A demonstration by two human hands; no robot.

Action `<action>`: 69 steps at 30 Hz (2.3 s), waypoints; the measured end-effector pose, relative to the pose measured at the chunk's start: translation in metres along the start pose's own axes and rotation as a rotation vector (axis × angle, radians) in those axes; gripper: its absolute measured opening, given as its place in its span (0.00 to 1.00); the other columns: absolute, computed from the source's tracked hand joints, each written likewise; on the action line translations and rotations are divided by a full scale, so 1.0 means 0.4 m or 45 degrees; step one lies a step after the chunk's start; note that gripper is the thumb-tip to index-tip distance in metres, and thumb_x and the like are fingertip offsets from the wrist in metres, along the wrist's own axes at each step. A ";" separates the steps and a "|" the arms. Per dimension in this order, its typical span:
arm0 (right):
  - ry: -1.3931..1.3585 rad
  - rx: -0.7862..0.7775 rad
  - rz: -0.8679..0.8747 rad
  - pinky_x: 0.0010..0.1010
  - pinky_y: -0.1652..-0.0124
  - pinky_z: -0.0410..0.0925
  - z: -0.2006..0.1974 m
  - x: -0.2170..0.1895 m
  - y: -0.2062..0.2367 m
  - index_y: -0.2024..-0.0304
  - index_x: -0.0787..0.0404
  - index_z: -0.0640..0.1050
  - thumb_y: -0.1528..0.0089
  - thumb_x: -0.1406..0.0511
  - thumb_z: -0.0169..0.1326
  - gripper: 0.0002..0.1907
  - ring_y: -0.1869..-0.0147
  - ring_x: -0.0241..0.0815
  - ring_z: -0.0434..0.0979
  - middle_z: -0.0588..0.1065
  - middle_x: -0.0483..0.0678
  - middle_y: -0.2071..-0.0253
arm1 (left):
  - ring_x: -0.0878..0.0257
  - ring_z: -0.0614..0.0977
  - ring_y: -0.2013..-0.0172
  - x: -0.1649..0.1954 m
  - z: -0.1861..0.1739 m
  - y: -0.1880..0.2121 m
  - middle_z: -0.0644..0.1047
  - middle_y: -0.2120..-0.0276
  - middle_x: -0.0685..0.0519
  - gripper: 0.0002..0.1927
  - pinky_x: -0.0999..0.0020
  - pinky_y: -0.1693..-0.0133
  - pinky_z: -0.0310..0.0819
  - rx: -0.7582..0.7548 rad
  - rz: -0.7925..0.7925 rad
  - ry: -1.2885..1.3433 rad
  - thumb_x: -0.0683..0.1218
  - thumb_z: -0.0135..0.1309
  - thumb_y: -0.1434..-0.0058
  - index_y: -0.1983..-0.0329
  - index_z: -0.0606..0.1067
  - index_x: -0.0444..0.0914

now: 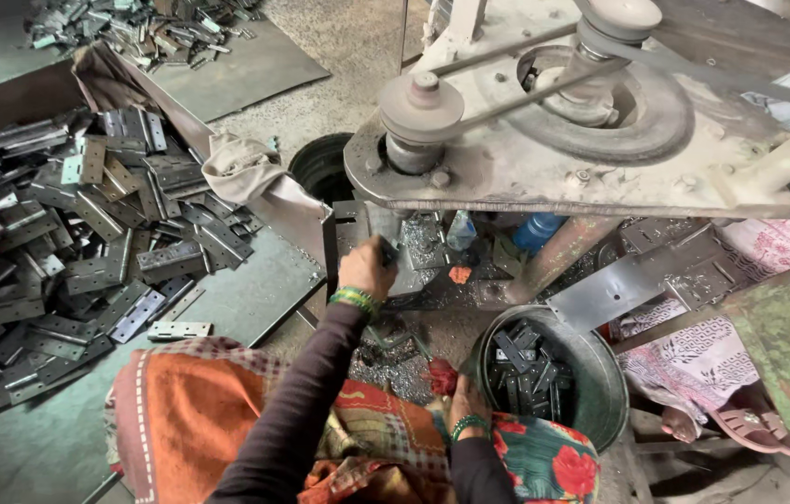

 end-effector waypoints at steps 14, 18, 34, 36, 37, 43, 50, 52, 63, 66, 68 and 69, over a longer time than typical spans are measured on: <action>0.026 -0.065 -0.074 0.51 0.42 0.67 0.003 -0.010 -0.048 0.38 0.57 0.59 0.44 0.58 0.61 0.37 0.37 0.67 0.69 0.67 0.67 0.41 | 0.52 0.65 0.34 -0.010 0.070 0.069 0.68 0.33 0.50 0.34 0.33 0.33 0.42 0.187 0.204 -0.509 0.41 0.54 0.48 0.34 0.69 0.43; 0.102 -0.325 -0.013 0.48 0.42 0.70 -0.105 -0.036 -0.059 0.39 0.59 0.63 0.38 0.53 0.57 0.32 0.39 0.63 0.76 0.73 0.64 0.42 | 0.54 0.57 0.26 -0.037 0.107 0.038 0.64 0.30 0.49 0.33 0.33 0.30 0.29 0.105 0.116 -0.461 0.52 0.58 0.44 0.34 0.68 0.39; 0.145 -0.214 -0.038 0.50 0.41 0.66 0.041 -0.006 -0.083 0.34 0.59 0.57 0.41 0.52 0.62 0.41 0.36 0.64 0.69 0.67 0.64 0.39 | 0.54 0.64 0.29 -0.053 0.078 0.060 0.73 0.36 0.53 0.23 0.28 0.30 0.31 0.401 0.314 -0.349 0.45 0.50 0.41 0.41 0.75 0.41; 0.192 -0.185 -0.035 0.50 0.42 0.68 -0.026 -0.033 -0.095 0.38 0.59 0.60 0.39 0.51 0.61 0.37 0.38 0.63 0.72 0.70 0.64 0.41 | 0.52 0.63 0.30 -0.045 0.066 0.058 0.73 0.36 0.51 0.23 0.28 0.32 0.30 0.477 0.366 -0.353 0.49 0.50 0.41 0.43 0.75 0.39; 0.236 -0.143 -0.046 0.51 0.44 0.69 -0.062 -0.046 -0.094 0.40 0.59 0.62 0.39 0.51 0.60 0.34 0.40 0.62 0.74 0.72 0.62 0.43 | 0.51 0.63 0.29 -0.049 0.074 0.046 0.72 0.36 0.50 0.21 0.29 0.32 0.29 0.414 0.337 -0.349 0.52 0.50 0.38 0.45 0.75 0.39; 0.242 -0.027 0.022 0.51 0.49 0.72 -0.051 -0.055 -0.057 0.42 0.56 0.64 0.39 0.50 0.59 0.32 0.41 0.57 0.76 0.73 0.58 0.44 | 0.51 0.66 0.30 -0.065 0.096 -0.017 0.73 0.36 0.50 0.19 0.30 0.30 0.27 0.236 0.191 -0.390 0.54 0.46 0.31 0.45 0.77 0.41; 0.169 -0.051 -0.058 0.51 0.48 0.70 0.045 -0.028 -0.088 0.39 0.56 0.60 0.42 0.56 0.60 0.34 0.42 0.64 0.75 0.71 0.62 0.43 | 0.52 0.71 0.34 -0.062 0.091 0.031 0.75 0.38 0.51 0.23 0.33 0.29 0.25 0.319 0.296 -0.465 0.46 0.42 0.35 0.38 0.74 0.40; 0.125 -0.214 -0.015 0.51 0.46 0.69 0.024 -0.016 -0.097 0.38 0.57 0.58 0.40 0.54 0.60 0.35 0.43 0.65 0.74 0.72 0.65 0.45 | 0.51 0.70 0.36 -0.061 0.093 0.035 0.73 0.38 0.50 0.27 0.32 0.32 0.24 0.304 0.311 -0.573 0.46 0.42 0.39 0.35 0.71 0.40; 0.106 -0.192 0.004 0.53 0.40 0.65 0.066 -0.013 -0.067 0.32 0.57 0.55 0.40 0.59 0.58 0.38 0.35 0.66 0.69 0.67 0.66 0.38 | 0.55 0.62 0.29 -0.070 0.112 -0.068 0.63 0.28 0.52 0.27 0.38 0.30 0.18 0.088 0.170 -0.784 0.47 0.28 0.29 0.27 0.60 0.45; 0.067 -0.164 -0.039 0.52 0.39 0.65 0.079 -0.015 -0.097 0.31 0.59 0.54 0.41 0.63 0.57 0.40 0.34 0.67 0.69 0.67 0.68 0.37 | 0.54 0.64 0.30 -0.052 0.073 -0.028 0.68 0.32 0.52 0.27 0.39 0.29 0.21 0.345 0.298 -0.670 0.46 0.28 0.32 0.31 0.64 0.44; 0.086 -0.163 -0.061 0.51 0.39 0.65 0.049 -0.021 -0.110 0.33 0.65 0.53 0.43 0.63 0.58 0.42 0.34 0.68 0.68 0.68 0.70 0.39 | 0.52 0.66 0.30 -0.065 0.085 -0.006 0.71 0.33 0.51 0.25 0.40 0.26 0.24 0.211 0.276 -0.538 0.45 0.28 0.28 0.32 0.67 0.42; 0.085 -0.247 -0.015 0.52 0.40 0.66 0.042 -0.013 -0.121 0.33 0.65 0.54 0.41 0.60 0.57 0.39 0.36 0.68 0.71 0.69 0.69 0.40 | 0.52 0.66 0.31 -0.063 0.084 -0.002 0.72 0.35 0.51 0.25 0.39 0.27 0.24 0.210 0.280 -0.568 0.45 0.28 0.29 0.33 0.68 0.42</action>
Point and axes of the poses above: each hand's wrist, its own y-axis away from the middle knuckle, its own z-axis out of the palm, x = y × z, the point moved 8 cm from there along -y, towards the middle knuckle
